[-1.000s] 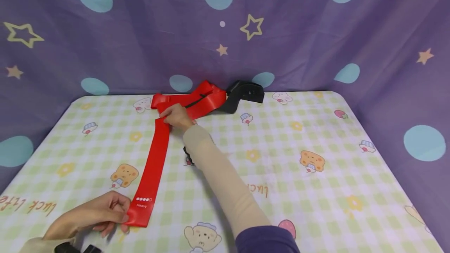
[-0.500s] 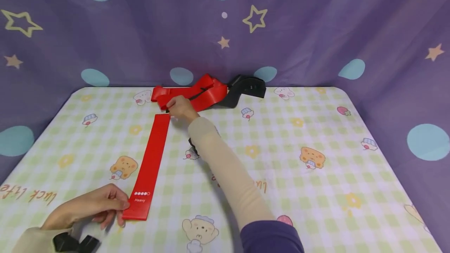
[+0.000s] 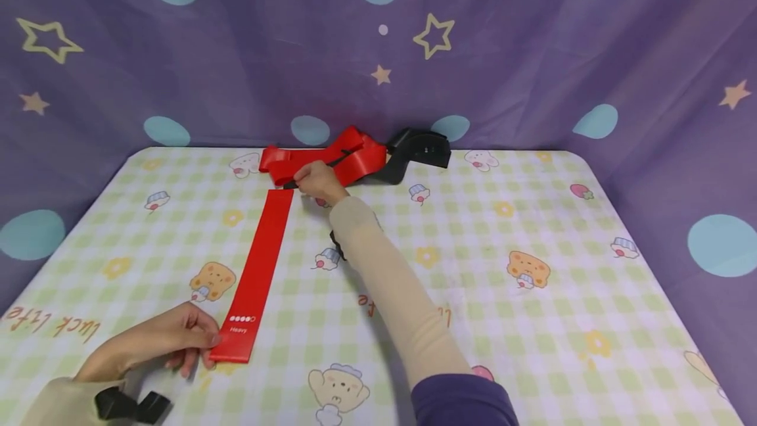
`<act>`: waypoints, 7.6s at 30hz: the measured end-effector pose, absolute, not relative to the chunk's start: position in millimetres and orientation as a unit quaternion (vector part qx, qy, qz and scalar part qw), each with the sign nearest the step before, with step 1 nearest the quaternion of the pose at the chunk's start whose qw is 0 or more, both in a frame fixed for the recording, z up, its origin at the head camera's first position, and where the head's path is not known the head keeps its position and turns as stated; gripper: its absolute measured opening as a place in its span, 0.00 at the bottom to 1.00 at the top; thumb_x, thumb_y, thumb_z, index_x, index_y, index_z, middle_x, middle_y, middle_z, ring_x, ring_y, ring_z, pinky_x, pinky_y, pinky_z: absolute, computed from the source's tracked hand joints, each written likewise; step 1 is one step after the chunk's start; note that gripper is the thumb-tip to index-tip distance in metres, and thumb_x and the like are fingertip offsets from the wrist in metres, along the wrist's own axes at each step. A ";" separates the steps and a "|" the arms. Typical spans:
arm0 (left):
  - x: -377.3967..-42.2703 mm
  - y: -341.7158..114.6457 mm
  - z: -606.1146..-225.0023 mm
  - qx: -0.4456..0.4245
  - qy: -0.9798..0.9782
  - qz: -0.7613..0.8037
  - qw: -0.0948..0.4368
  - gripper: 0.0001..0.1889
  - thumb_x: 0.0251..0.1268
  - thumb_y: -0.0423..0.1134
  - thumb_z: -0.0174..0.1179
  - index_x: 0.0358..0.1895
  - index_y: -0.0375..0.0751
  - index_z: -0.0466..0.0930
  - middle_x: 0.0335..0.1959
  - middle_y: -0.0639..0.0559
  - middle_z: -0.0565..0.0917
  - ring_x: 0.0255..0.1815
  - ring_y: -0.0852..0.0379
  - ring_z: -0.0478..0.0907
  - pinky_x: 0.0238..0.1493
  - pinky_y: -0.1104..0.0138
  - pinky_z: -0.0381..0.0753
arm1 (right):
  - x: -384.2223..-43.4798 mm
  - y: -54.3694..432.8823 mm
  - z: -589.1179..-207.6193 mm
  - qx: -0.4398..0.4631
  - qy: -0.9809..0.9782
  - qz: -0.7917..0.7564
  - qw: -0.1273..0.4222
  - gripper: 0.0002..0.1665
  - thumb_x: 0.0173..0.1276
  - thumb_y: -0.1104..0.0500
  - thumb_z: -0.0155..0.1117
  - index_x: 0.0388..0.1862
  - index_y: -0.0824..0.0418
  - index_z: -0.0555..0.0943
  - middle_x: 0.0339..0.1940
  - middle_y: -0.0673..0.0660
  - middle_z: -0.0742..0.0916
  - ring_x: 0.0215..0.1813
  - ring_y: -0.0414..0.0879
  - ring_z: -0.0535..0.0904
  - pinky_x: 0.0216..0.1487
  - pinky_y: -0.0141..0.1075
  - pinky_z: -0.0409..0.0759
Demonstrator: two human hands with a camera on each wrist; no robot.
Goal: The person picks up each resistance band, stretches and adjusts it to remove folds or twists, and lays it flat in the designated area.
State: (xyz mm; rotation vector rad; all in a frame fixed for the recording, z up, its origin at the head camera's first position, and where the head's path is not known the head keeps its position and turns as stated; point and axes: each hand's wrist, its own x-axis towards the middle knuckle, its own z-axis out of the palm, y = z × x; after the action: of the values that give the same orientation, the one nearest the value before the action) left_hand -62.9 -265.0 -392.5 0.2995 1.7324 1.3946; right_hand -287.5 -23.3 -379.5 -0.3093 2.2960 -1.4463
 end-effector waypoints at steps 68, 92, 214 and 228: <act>-223.3 -129.9 -352.3 0.046 0.897 0.438 0.023 0.23 0.58 0.31 0.54 0.59 0.31 0.67 0.56 0.36 0.75 0.56 0.41 0.73 0.59 0.54 0.73 | -279.2 29.6 -368.1 -0.106 0.935 -0.337 0.027 0.11 0.61 0.64 0.60 0.43 0.60 0.82 0.36 0.56 0.86 0.33 0.49 0.77 0.33 0.34 0.75; -248.6 -101.4 -351.1 0.100 0.884 0.456 -0.016 0.15 0.57 0.29 0.56 0.49 0.35 0.78 0.54 0.40 0.81 0.56 0.45 0.76 0.57 0.56 0.76 | -255.7 44.2 -356.9 -0.198 0.919 -0.338 -0.045 0.11 0.60 0.67 0.60 0.42 0.64 0.83 0.40 0.57 0.88 0.34 0.47 0.75 0.36 0.33 0.74; -193.2 -86.8 -380.5 0.146 0.843 0.517 0.032 0.08 0.63 0.37 0.61 0.38 0.34 0.82 0.26 0.47 0.78 0.25 0.56 0.68 0.28 0.71 0.70 | -240.8 138.6 -160.1 -0.115 0.890 -0.390 -0.207 0.15 0.67 0.61 0.55 0.48 0.64 0.83 0.46 0.60 0.86 0.39 0.44 0.80 0.48 0.34 0.82; -156.0 -97.3 -385.8 0.113 0.797 0.585 0.104 0.12 0.63 0.36 0.61 0.43 0.29 0.79 0.29 0.51 0.80 0.29 0.56 0.74 0.36 0.69 0.78 | -247.0 154.3 -170.3 -0.093 0.894 -0.408 -0.164 0.17 0.65 0.64 0.58 0.52 0.64 0.81 0.46 0.62 0.85 0.38 0.43 0.81 0.41 0.29 0.79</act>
State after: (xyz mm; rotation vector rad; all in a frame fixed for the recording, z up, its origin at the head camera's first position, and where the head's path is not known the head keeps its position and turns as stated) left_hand -156.0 -97.3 -385.8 0.3323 2.3498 1.7255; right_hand -247.0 154.3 -170.3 -0.3266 3.1438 -1.4341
